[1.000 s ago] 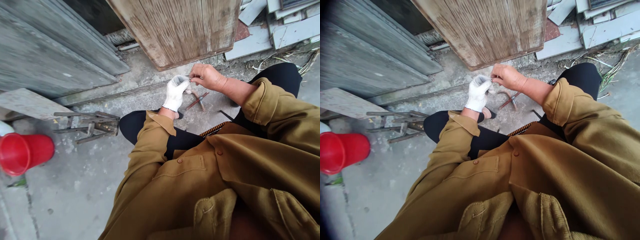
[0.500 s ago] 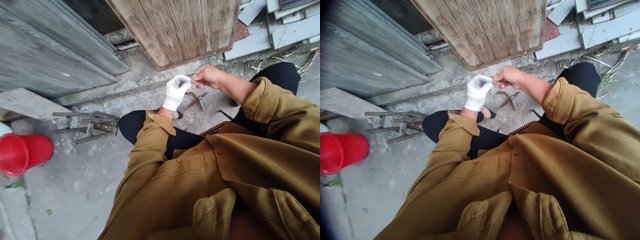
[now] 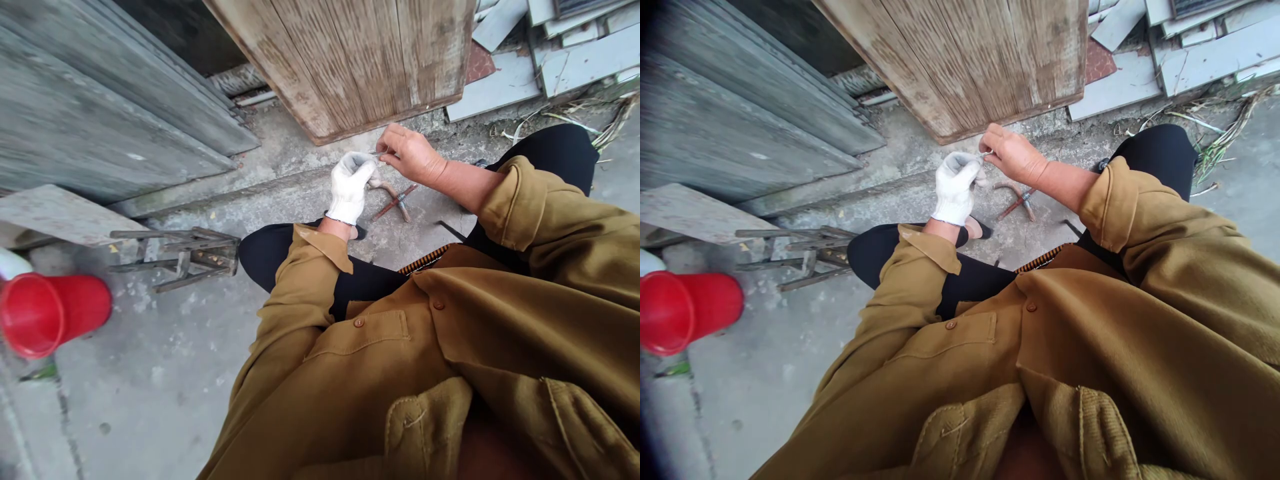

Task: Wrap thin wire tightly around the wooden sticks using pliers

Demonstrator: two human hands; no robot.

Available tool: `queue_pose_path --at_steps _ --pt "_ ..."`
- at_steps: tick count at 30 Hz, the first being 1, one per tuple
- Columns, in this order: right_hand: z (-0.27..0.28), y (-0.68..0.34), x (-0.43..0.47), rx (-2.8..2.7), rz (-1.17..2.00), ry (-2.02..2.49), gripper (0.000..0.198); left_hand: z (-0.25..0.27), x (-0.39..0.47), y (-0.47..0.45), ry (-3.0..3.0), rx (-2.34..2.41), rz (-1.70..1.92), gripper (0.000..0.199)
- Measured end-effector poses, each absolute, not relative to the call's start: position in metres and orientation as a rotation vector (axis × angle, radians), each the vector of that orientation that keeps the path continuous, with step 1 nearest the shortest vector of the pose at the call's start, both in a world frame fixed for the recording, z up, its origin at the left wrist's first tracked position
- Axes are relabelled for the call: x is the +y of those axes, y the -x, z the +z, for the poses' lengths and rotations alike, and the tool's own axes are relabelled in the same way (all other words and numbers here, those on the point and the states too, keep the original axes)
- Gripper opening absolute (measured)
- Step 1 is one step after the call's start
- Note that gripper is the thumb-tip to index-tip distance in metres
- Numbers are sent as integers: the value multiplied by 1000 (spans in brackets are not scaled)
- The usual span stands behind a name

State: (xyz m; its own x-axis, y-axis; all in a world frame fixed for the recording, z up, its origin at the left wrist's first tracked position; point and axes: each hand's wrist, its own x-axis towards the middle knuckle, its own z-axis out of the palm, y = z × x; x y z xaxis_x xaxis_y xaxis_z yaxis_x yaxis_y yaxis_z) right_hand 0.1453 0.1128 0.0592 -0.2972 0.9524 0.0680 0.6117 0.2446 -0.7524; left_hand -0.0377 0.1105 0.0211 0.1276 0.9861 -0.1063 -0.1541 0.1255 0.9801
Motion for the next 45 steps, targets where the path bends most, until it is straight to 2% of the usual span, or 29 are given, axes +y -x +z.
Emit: queue_pose_path --at_steps 8,15,18,23,25,30,34,37,45 --pt "47 -149 114 -2262 534 1345 25 27 109 37 -1055 1078 1083 25" --pt "48 -149 117 -2256 578 1293 21 22 110 38 -1111 1078 1091 21" --pt "51 -146 119 -2080 789 1317 10 26 113 43 -1235 1104 1084 17" --pt "66 -144 118 -1376 1700 1354 11 37 114 49 -1414 1147 1059 18" --pt "73 -144 117 -1243 1780 1369 6 36 114 47 -1361 1148 1059 17" --pt "77 -147 115 -1715 1272 1389 18 31 112 40 -1130 1141 1038 24" --pt "73 -151 115 -1964 1023 1390 10 33 109 38 -1055 1122 990 27" --pt "71 -153 115 -2049 927 1353 6 34 108 37 -1031 1123 983 27" --pt "66 -152 118 -2130 892 1291 12 31 109 38 -1009 1119 988 30"
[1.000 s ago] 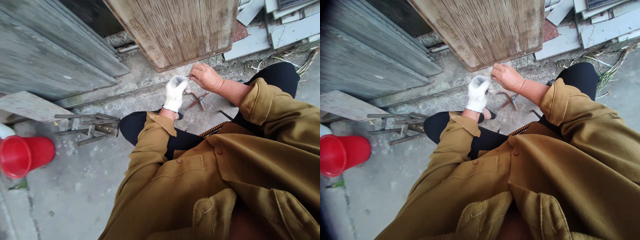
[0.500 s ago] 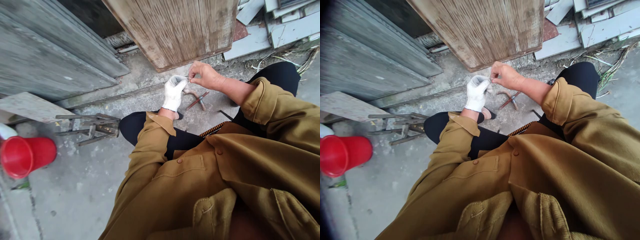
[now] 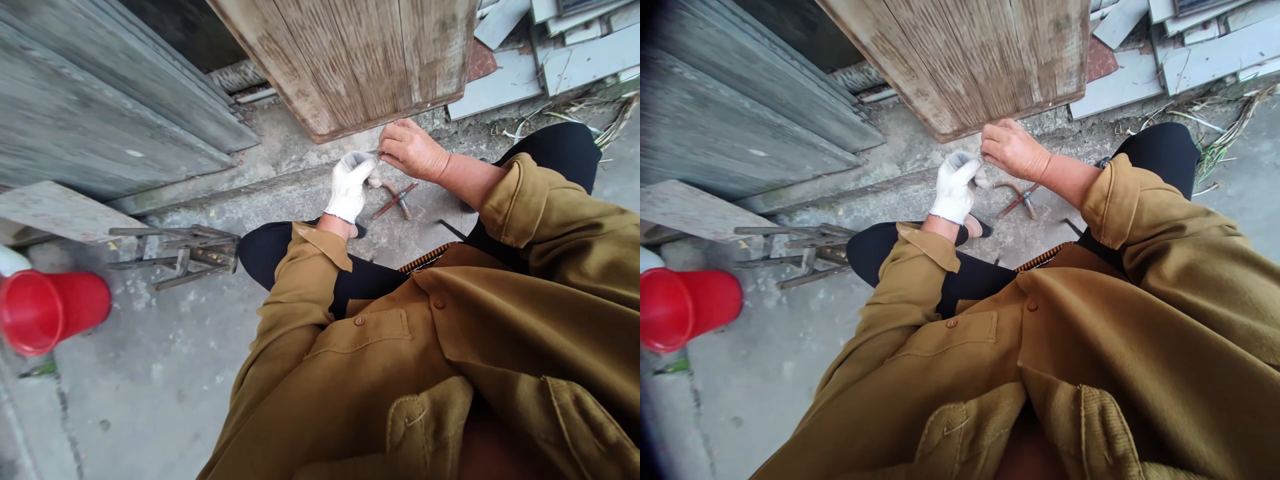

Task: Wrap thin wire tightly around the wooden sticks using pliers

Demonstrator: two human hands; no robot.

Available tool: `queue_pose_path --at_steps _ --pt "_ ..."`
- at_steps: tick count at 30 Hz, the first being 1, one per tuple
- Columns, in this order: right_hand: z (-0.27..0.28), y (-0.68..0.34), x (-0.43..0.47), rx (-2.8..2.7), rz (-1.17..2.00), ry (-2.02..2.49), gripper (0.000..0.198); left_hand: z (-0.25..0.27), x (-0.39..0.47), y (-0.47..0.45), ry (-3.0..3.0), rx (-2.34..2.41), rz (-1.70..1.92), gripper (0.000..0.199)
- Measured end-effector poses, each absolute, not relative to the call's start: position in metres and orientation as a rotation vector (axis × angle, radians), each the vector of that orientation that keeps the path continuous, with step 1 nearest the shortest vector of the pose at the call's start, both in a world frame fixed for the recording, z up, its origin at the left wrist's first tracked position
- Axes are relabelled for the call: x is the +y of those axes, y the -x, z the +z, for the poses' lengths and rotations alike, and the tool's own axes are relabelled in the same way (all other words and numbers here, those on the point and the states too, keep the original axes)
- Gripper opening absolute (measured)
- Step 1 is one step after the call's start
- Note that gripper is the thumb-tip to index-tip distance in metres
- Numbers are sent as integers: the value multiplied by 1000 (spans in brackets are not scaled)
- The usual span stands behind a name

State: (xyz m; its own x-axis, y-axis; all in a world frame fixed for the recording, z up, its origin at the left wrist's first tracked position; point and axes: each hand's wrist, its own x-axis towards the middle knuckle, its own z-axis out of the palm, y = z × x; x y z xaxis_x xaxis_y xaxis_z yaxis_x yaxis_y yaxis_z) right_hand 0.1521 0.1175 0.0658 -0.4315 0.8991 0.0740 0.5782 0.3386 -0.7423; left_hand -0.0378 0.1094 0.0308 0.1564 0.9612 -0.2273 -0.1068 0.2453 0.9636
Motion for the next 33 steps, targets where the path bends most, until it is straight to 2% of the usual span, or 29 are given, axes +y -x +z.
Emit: queue_pose_path --at_steps 7,13,15,18,20,22,24,28,33 --pt "65 -155 118 -2175 842 1297 12 32 110 37 -988 1107 989 30" --pt "75 -149 114 -1997 987 1321 9 30 112 39 -1042 1104 990 26" --pt "77 -144 113 -1785 1151 1370 15 30 112 41 -1101 1095 1010 22" --pt "74 -141 115 -1349 1603 1415 25 31 113 45 -1220 1058 1024 17" --pt "70 -142 118 -1126 1884 1400 25 34 112 46 -1291 1056 1007 15" --pt "66 -143 120 -1002 2015 1401 24 36 111 47 -1322 1085 990 16" --pt "65 -143 121 -956 1980 1445 27 36 111 46 -1308 1113 973 17" --pt "73 -138 117 -1129 1658 1470 32 33 111 43 -1216 1109 962 17" --pt "79 -139 111 -1451 1369 1456 23 29 112 42 -1126 1094 958 18"
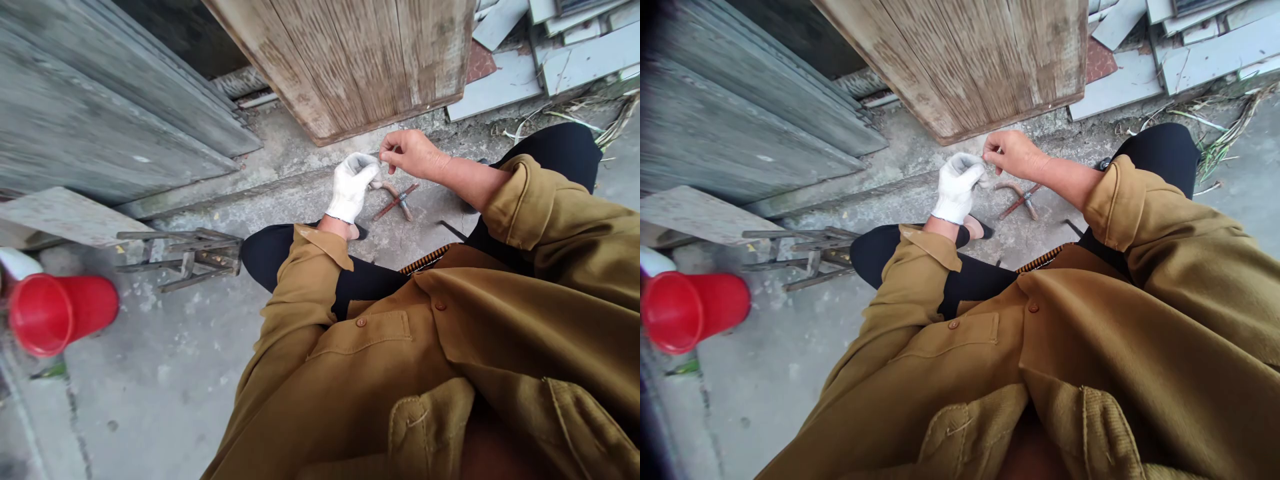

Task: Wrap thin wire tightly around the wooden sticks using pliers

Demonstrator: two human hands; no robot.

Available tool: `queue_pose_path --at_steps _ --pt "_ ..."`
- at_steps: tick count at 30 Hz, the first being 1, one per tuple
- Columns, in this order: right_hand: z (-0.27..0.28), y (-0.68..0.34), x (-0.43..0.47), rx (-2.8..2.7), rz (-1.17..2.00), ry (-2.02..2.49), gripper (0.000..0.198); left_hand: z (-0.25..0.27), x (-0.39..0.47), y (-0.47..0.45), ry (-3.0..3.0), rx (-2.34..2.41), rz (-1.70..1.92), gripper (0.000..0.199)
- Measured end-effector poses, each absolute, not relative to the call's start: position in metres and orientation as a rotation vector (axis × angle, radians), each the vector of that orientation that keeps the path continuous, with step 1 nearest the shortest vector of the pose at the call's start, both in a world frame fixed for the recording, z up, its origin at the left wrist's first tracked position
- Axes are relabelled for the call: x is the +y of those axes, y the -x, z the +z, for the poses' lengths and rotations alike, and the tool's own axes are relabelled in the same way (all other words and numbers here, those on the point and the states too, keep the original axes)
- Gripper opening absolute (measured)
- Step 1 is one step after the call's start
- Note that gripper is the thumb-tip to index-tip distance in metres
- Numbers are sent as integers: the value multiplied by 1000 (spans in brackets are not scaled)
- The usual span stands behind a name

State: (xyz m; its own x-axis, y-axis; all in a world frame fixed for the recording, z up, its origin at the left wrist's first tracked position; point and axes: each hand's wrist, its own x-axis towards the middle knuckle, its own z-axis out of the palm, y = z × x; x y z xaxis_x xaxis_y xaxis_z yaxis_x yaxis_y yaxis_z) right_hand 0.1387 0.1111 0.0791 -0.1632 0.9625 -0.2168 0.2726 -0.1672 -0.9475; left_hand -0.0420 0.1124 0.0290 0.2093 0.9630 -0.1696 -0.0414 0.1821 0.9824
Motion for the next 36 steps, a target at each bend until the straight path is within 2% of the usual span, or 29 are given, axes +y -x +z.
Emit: queue_pose_path --at_steps 6,11,20,28,33,36 --pt "72 -147 118 -1631 1348 1466 26 27 110 44 -1122 1019 907 24" --pt "71 -158 125 -1845 1535 1507 26 28 109 42 -1224 1019 824 16" --pt "86 -163 125 -2080 1568 1506 17 44 106 46 -1370 1051 574 8" --pt "92 -160 123 -2072 1591 1574 20 39 107 45 -1746 1183 587 8" --pt "97 -148 113 -1795 1797 1742 29 38 109 47 -2172 1234 507 5" --pt "90 -149 113 -1665 1857 1705 23 39 109 50 -2119 1219 517 10"
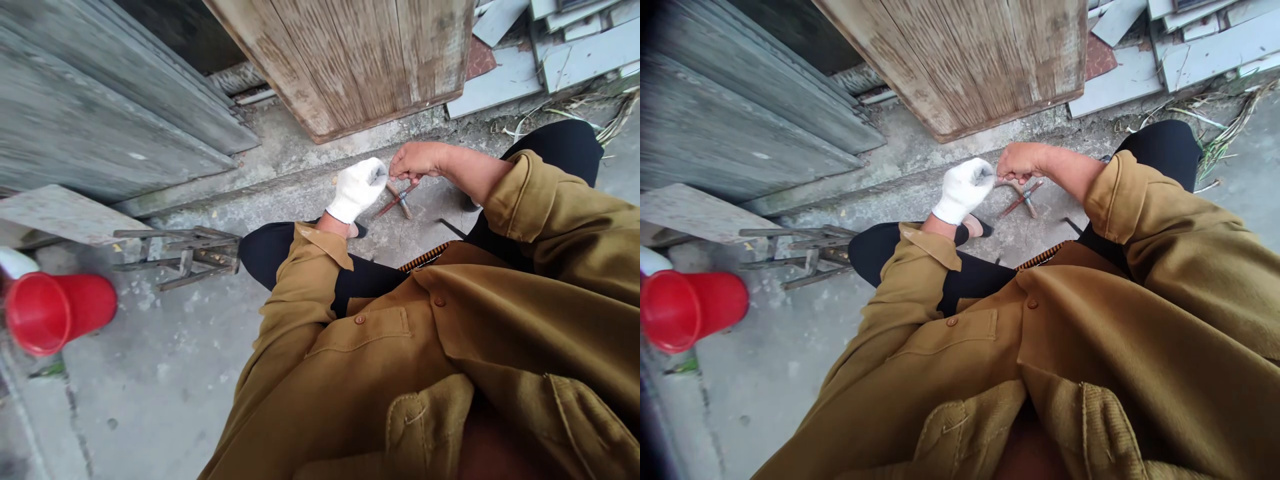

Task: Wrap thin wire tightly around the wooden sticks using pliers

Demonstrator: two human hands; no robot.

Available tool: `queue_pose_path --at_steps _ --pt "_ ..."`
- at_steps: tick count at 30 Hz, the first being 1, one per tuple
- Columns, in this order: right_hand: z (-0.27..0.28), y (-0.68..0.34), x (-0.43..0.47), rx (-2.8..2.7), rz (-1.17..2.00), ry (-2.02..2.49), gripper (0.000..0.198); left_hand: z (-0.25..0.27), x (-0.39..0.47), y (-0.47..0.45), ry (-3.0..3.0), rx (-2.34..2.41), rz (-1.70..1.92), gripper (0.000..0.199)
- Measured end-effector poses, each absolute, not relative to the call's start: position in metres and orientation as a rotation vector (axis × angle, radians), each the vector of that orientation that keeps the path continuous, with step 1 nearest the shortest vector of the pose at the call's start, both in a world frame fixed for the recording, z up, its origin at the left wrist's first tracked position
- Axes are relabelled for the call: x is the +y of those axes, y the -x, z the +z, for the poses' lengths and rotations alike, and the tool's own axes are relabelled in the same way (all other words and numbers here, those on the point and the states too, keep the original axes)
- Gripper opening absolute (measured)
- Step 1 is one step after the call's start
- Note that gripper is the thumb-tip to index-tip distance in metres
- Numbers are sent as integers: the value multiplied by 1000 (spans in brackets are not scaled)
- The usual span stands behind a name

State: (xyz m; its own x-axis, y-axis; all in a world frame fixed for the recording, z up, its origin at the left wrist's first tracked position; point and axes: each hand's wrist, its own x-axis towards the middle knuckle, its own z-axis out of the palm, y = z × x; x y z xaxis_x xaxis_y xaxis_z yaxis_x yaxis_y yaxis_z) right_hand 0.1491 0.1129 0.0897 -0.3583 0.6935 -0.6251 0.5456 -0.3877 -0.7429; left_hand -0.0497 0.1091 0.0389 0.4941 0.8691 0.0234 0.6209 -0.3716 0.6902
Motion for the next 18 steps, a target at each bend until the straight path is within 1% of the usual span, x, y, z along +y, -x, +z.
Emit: queue_pose_path --at_steps 3,5,7,9,15,18 --pt "81 -157 117 -1770 1821 1637 9 41 110 52 -1856 1147 547 16" --pt "78 -163 119 -1866 1778 1586 5 43 111 54 -1614 1131 544 18" --pt "75 -166 120 -1953 1722 1512 7 44 111 55 -1389 1146 508 28" --pt "72 -168 120 -2074 1617 1414 11 42 109 55 -1219 1154 428 31" --pt "67 -169 120 -2594 1153 1095 21 23 101 53 -856 1071 334 26" --pt "73 -169 118 -2781 958 974 28 18 100 53 -710 1035 304 20"
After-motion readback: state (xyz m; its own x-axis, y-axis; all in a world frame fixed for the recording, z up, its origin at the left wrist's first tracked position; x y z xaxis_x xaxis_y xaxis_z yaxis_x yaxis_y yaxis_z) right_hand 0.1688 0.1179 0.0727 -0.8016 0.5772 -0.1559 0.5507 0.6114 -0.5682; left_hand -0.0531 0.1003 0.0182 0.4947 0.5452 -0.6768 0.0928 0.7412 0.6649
